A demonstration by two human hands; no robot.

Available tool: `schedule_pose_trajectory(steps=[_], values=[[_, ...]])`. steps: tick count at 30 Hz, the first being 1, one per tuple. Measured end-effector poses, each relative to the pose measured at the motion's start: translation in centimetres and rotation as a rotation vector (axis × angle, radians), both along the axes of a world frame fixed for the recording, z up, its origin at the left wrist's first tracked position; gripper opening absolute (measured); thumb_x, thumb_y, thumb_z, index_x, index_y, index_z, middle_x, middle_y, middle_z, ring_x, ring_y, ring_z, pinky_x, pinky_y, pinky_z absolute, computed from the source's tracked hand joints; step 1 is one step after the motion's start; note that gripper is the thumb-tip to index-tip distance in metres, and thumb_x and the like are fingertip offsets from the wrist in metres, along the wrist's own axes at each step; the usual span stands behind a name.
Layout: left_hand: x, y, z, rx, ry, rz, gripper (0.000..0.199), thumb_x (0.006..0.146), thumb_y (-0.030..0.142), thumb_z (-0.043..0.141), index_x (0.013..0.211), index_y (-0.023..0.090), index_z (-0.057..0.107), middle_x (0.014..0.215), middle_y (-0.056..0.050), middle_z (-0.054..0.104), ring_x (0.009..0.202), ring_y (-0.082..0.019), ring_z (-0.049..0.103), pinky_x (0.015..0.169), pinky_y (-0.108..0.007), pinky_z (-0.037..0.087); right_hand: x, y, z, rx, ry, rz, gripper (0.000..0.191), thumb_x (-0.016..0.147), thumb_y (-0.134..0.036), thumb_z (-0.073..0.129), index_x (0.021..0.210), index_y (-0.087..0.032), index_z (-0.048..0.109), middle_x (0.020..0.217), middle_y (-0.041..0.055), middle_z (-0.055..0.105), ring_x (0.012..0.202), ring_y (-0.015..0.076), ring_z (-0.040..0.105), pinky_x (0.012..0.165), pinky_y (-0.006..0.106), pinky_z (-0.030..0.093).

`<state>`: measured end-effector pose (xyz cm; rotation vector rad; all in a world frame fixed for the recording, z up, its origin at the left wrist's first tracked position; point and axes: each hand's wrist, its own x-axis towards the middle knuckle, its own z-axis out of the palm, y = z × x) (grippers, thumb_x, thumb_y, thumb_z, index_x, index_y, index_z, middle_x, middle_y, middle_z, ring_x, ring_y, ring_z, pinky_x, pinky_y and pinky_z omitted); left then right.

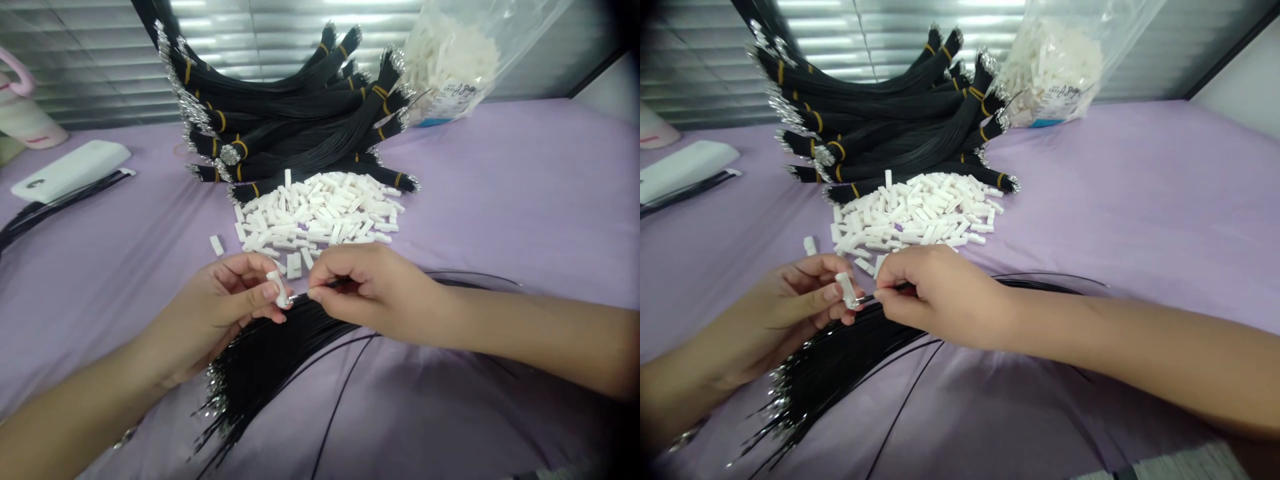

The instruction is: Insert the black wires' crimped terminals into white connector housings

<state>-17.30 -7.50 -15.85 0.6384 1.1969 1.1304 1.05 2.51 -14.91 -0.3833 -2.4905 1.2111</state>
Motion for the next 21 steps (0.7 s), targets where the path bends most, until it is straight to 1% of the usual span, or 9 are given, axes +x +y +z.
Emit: schedule_pose_trajectory(steps=[4, 9, 13, 16, 21], values=[[0.06, 0.12, -0.09, 0.000, 0.013, 0.000, 0.013, 0.071, 0.020, 0.073, 0.079, 0.016, 0.064, 0.069, 0.002, 0.067, 0.061, -0.007, 0.062, 0.058, -0.013, 0.053, -0.07, -0.03, -0.12, 0.021, 0.010, -0.027, 0.008, 0.076, -0.009, 0.054, 0.071, -0.010, 0.059, 0.063, -0.0032, 0.052, 0.057, 0.0024, 0.043, 0.054, 0.014, 0.034], [0.35, 0.18, 0.28, -0.008, 0.031, -0.001, 0.016, 0.070, 0.021, 0.074, 0.077, 0.015, 0.061, 0.066, 0.003, 0.065, 0.058, -0.006, 0.061, 0.058, -0.013, 0.051, -0.12, -0.19, -0.29, 0.078, 0.057, -0.055, 0.006, 0.074, -0.008, 0.056, 0.069, -0.011, 0.058, 0.063, -0.0037, 0.053, 0.056, 0.0016, 0.044, 0.053, 0.012, 0.034], [0.42, 0.16, 0.58, -0.032, 0.064, -0.018, 0.014, 0.074, 0.019, 0.071, 0.076, 0.014, 0.058, 0.070, 0.002, 0.065, 0.060, -0.006, 0.061, 0.059, -0.012, 0.049, -0.10, -0.30, -0.31, 0.188, 0.109, -0.056, 0.004, 0.071, -0.006, 0.057, 0.069, -0.009, 0.057, 0.061, -0.0031, 0.052, 0.056, 0.0019, 0.043, 0.054, 0.012, 0.034], [0.39, 0.15, 0.62, -0.028, 0.055, -0.013, 0.017, 0.072, 0.020, 0.073, 0.075, 0.013, 0.058, 0.069, 0.002, 0.065, 0.060, -0.006, 0.060, 0.059, -0.013, 0.049, -0.08, -0.34, -0.34, 0.271, 0.141, -0.055, 0.005, 0.070, -0.004, 0.057, 0.068, -0.009, 0.056, 0.061, -0.0025, 0.052, 0.056, 0.0027, 0.042, 0.055, 0.013, 0.034], [0.27, 0.11, 0.41, -0.019, 0.077, -0.029, 0.013, 0.074, 0.021, 0.071, 0.075, 0.015, 0.060, 0.069, 0.002, 0.065, 0.061, -0.006, 0.060, 0.061, -0.013, 0.049, 0.00, -0.31, -0.42, 0.264, 0.159, -0.062, 0.005, 0.069, -0.004, 0.058, 0.069, -0.009, 0.057, 0.062, -0.0025, 0.052, 0.057, 0.0026, 0.042, 0.056, 0.013, 0.034]])
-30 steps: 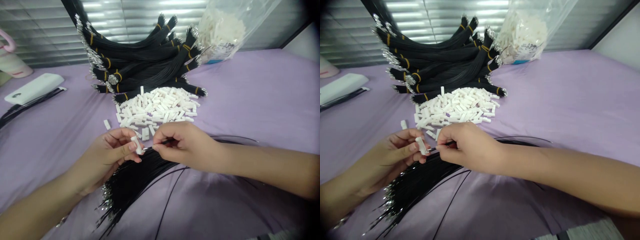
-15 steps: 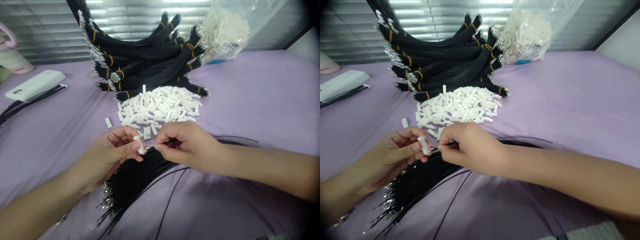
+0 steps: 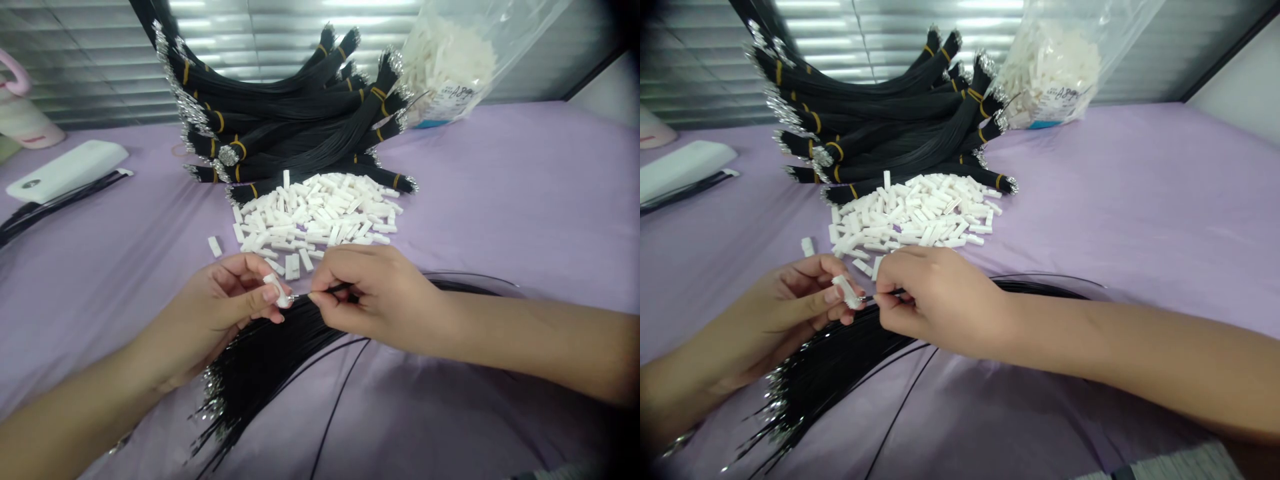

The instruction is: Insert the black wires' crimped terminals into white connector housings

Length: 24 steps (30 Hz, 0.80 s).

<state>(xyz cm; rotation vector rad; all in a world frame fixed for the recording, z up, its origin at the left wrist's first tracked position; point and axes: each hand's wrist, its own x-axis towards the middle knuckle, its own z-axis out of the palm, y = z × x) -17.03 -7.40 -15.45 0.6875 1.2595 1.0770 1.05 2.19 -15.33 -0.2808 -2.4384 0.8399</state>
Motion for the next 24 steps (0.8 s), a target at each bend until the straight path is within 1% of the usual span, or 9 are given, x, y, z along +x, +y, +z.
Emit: schedule_pose_trajectory(steps=[2, 5, 7, 9, 16, 24], values=[[-0.05, -0.05, -0.14, 0.000, 0.008, -0.004, 0.012, 0.073, 0.019, 0.072, 0.078, 0.016, 0.062, 0.069, 0.002, 0.065, 0.061, -0.006, 0.060, 0.061, -0.013, 0.048, 0.05, 0.04, 0.09, -0.051, -0.002, 0.002, 0.004, 0.071, -0.006, 0.058, 0.070, -0.009, 0.057, 0.064, -0.0028, 0.053, 0.057, 0.0023, 0.043, 0.055, 0.013, 0.035], [-0.10, -0.17, -0.27, 0.010, 0.029, -0.020, 0.013, 0.072, 0.017, 0.073, 0.083, 0.017, 0.066, 0.072, 0.002, 0.067, 0.061, -0.006, 0.060, 0.061, -0.012, 0.048, 0.10, 0.14, 0.39, -0.208, -0.033, 0.003, 0.005, 0.075, -0.008, 0.056, 0.070, -0.010, 0.057, 0.064, -0.0035, 0.053, 0.057, 0.0017, 0.044, 0.053, 0.012, 0.035], [-0.12, -0.25, -0.26, 0.032, 0.051, -0.043, 0.012, 0.073, 0.017, 0.072, 0.084, 0.018, 0.068, 0.075, 0.002, 0.069, 0.062, -0.005, 0.060, 0.061, -0.011, 0.048, 0.09, 0.22, 0.60, -0.296, -0.053, -0.007, 0.008, 0.077, -0.008, 0.054, 0.070, -0.011, 0.056, 0.063, -0.0040, 0.052, 0.057, 0.0017, 0.044, 0.053, 0.011, 0.035], [-0.15, -0.32, -0.22, 0.047, 0.066, -0.055, 0.011, 0.072, 0.017, 0.072, 0.082, 0.018, 0.068, 0.077, 0.002, 0.070, 0.062, -0.005, 0.060, 0.062, -0.012, 0.048, 0.02, 0.28, 0.71, -0.330, -0.058, -0.009, 0.009, 0.078, -0.008, 0.053, 0.070, -0.011, 0.055, 0.063, -0.0041, 0.052, 0.057, 0.0020, 0.044, 0.053, 0.012, 0.035], [-0.11, -0.20, -0.38, 0.026, 0.108, -0.043, 0.015, 0.068, 0.022, 0.076, 0.079, 0.019, 0.068, 0.077, -0.001, 0.070, 0.067, -0.009, 0.062, 0.064, -0.017, 0.050, -0.27, 0.25, 0.59, -0.290, -0.059, 0.029, 0.010, 0.079, -0.009, 0.052, 0.070, -0.011, 0.056, 0.065, -0.0026, 0.054, 0.058, 0.0025, 0.046, 0.054, 0.012, 0.036], [-0.25, -0.22, -0.63, 0.040, 0.123, -0.053, 0.015, 0.068, 0.023, 0.076, 0.077, 0.018, 0.066, 0.075, -0.001, 0.070, 0.066, -0.010, 0.061, 0.064, -0.017, 0.050, -0.21, 0.21, 0.48, -0.244, -0.060, -0.001, 0.009, 0.075, -0.006, 0.054, 0.068, -0.011, 0.055, 0.063, -0.0036, 0.053, 0.057, 0.0025, 0.045, 0.053, 0.012, 0.034]])
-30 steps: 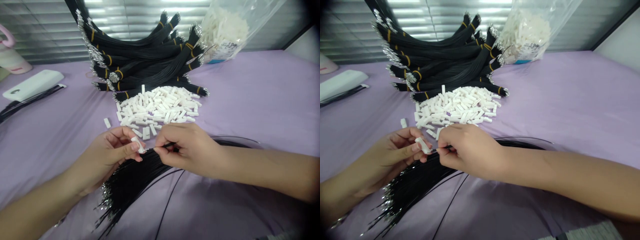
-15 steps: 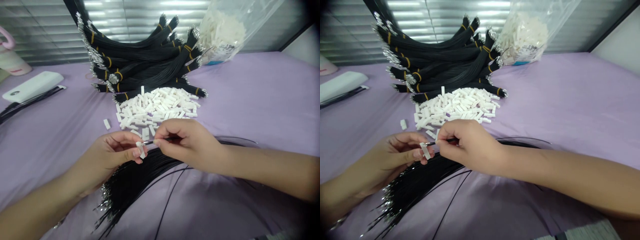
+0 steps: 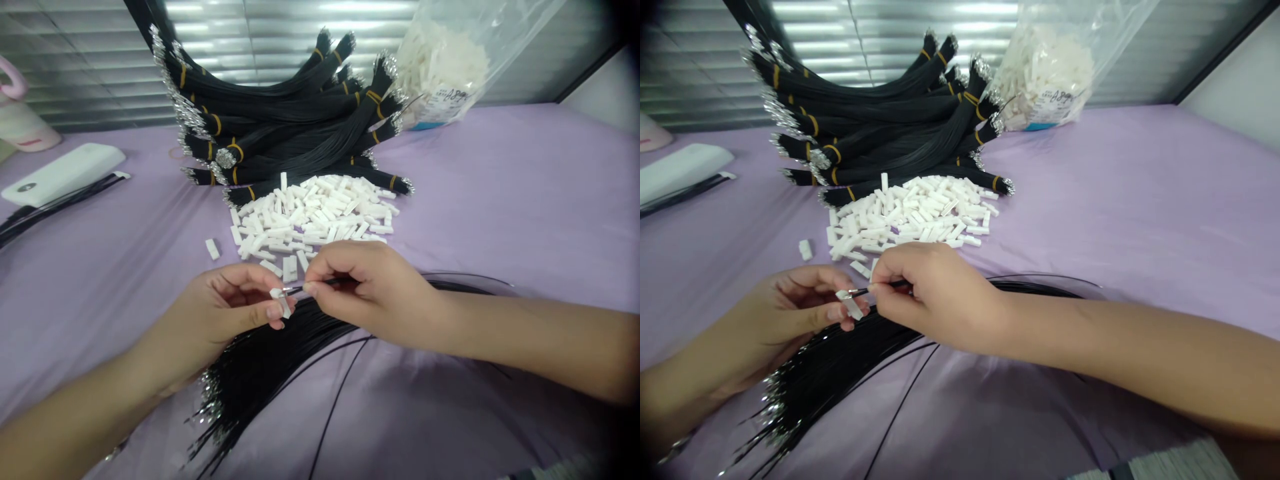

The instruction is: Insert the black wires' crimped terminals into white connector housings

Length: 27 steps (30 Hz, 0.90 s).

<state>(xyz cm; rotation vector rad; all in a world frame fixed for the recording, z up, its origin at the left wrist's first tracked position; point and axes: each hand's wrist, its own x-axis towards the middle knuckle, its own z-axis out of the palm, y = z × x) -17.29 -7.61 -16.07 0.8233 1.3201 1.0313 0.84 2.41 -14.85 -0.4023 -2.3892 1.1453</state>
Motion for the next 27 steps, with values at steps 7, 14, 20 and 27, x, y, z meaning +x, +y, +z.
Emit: schedule_pose_trajectory(steps=[7, 14, 20, 27], values=[[0.25, -0.02, 0.44, 0.005, 0.053, -0.007, 0.013, 0.069, 0.020, 0.075, 0.075, 0.018, 0.064, 0.075, 0.001, 0.069, 0.065, -0.009, 0.059, 0.065, -0.018, 0.048, 0.02, -0.15, -0.09, 0.130, 0.035, -0.015, 0.007, 0.073, -0.006, 0.057, 0.068, -0.011, 0.055, 0.062, -0.0041, 0.051, 0.057, 0.0017, 0.042, 0.055, 0.012, 0.033], [0.20, -0.16, 0.46, 0.012, 0.106, -0.036, 0.014, 0.070, 0.020, 0.074, 0.075, 0.018, 0.061, 0.074, 0.002, 0.066, 0.066, -0.008, 0.058, 0.065, -0.019, 0.047, 0.13, -0.48, -0.31, 0.333, 0.070, -0.035, 0.006, 0.074, -0.007, 0.054, 0.070, -0.011, 0.055, 0.063, -0.0022, 0.050, 0.058, 0.0043, 0.040, 0.055, 0.016, 0.034], [0.28, -0.20, 0.24, 0.009, 0.130, -0.032, 0.014, 0.070, 0.020, 0.074, 0.075, 0.017, 0.061, 0.070, 0.003, 0.065, 0.065, -0.007, 0.058, 0.063, -0.016, 0.046, 0.28, -0.70, -0.42, 0.467, 0.079, -0.029, 0.011, 0.077, -0.008, 0.050, 0.069, -0.006, 0.058, 0.064, 0.0016, 0.050, 0.057, 0.0063, 0.039, 0.053, 0.019, 0.035], [0.13, -0.22, 0.21, 0.030, 0.147, -0.051, 0.012, 0.071, 0.020, 0.073, 0.076, 0.019, 0.062, 0.071, 0.003, 0.064, 0.069, -0.008, 0.059, 0.067, -0.017, 0.045, 0.32, -0.90, -0.28, 0.511, 0.082, 0.023, 0.017, 0.081, -0.009, 0.047, 0.073, -0.006, 0.061, 0.063, 0.0026, 0.051, 0.057, 0.0071, 0.040, 0.050, 0.020, 0.036]])
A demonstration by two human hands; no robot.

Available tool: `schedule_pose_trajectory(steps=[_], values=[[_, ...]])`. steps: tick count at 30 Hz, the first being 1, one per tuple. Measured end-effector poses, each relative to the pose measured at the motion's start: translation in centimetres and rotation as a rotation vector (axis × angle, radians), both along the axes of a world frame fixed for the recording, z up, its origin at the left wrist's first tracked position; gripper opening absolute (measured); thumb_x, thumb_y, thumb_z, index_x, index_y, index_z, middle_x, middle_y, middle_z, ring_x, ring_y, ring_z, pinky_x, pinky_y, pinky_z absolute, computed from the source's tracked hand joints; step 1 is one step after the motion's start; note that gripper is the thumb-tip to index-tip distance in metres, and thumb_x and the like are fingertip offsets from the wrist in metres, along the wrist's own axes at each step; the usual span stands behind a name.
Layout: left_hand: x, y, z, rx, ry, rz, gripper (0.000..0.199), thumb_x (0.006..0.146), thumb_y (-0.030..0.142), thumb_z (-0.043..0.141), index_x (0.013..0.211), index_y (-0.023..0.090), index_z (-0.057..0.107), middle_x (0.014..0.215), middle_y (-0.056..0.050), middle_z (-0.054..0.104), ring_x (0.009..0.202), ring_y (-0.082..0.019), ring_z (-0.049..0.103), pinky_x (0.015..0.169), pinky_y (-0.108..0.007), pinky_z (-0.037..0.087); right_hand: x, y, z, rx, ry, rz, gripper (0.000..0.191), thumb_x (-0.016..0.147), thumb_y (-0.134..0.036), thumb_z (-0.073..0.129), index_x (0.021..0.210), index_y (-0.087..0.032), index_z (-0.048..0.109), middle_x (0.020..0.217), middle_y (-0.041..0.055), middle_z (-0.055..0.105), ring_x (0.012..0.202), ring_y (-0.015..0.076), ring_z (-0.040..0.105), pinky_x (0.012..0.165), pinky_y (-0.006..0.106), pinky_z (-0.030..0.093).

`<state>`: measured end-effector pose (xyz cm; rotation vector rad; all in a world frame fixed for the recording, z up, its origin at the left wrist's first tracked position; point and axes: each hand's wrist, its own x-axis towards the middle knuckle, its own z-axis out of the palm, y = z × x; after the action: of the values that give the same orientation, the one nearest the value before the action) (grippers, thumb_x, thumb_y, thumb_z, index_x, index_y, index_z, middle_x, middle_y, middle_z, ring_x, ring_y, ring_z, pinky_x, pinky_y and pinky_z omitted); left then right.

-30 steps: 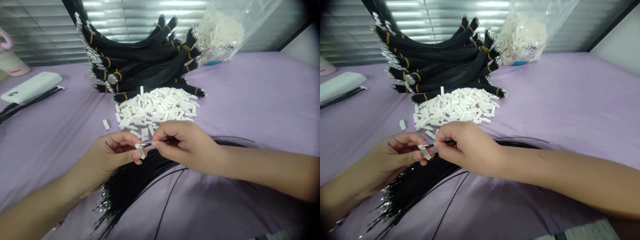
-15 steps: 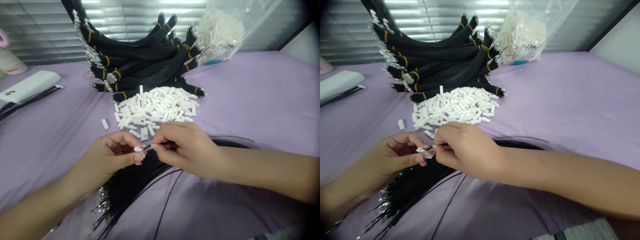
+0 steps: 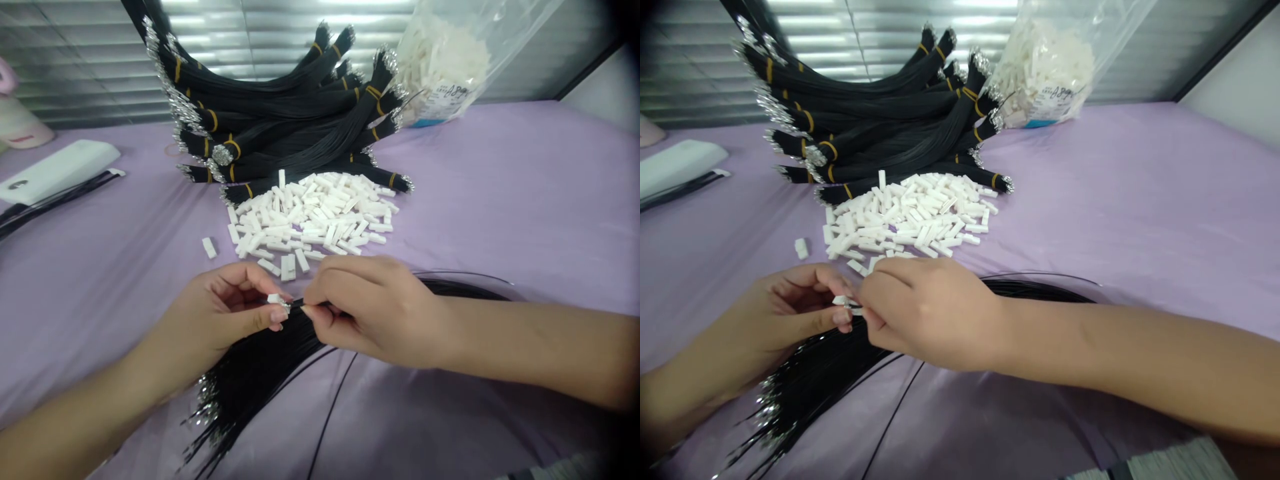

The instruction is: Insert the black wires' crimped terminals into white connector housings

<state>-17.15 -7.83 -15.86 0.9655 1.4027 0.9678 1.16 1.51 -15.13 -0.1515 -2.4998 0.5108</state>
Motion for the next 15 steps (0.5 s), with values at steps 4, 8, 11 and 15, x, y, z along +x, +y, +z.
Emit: schedule_pose_trajectory(steps=[4, 8, 11, 15], values=[[0.0, 0.0, 0.1, 0.012, 0.021, -0.010, 0.013, 0.072, 0.023, 0.072, 0.076, 0.018, 0.061, 0.071, 0.002, 0.064, 0.069, -0.008, 0.058, 0.067, -0.017, 0.045, 0.1, 0.0, 0.0, -0.025, 0.001, 0.016, 0.014, 0.080, -0.008, 0.049, 0.074, -0.005, 0.061, 0.063, 0.0022, 0.051, 0.057, 0.0066, 0.039, 0.050, 0.019, 0.036], [-0.1, 0.0, -0.3, 0.023, 0.011, -0.005, 0.013, 0.072, 0.023, 0.073, 0.078, 0.019, 0.061, 0.071, 0.003, 0.063, 0.067, -0.007, 0.058, 0.065, -0.016, 0.046, 0.0, 0.2, -0.1, -0.103, 0.056, 0.015, 0.006, 0.074, -0.005, 0.054, 0.071, -0.006, 0.059, 0.064, 0.0000, 0.050, 0.058, 0.0046, 0.039, 0.055, 0.017, 0.036], [-0.4, 0.0, -0.8, 0.055, 0.009, -0.009, 0.015, 0.070, 0.024, 0.074, 0.077, 0.019, 0.062, 0.072, 0.003, 0.064, 0.066, -0.007, 0.059, 0.063, -0.016, 0.047, -0.2, 0.3, -0.2, -0.140, 0.110, -0.007, 0.004, 0.070, -0.003, 0.058, 0.068, -0.007, 0.057, 0.062, -0.0021, 0.049, 0.058, 0.0026, 0.038, 0.056, 0.014, 0.035], [-0.6, -0.1, -1.2, 0.050, -0.004, -0.019, 0.014, 0.069, 0.023, 0.075, 0.078, 0.020, 0.064, 0.073, 0.002, 0.066, 0.064, -0.007, 0.059, 0.062, -0.015, 0.049, -0.3, 0.4, -0.3, -0.138, 0.100, -0.010, 0.003, 0.070, -0.003, 0.059, 0.069, -0.006, 0.057, 0.063, -0.0021, 0.049, 0.058, 0.0026, 0.038, 0.056, 0.014, 0.034]])
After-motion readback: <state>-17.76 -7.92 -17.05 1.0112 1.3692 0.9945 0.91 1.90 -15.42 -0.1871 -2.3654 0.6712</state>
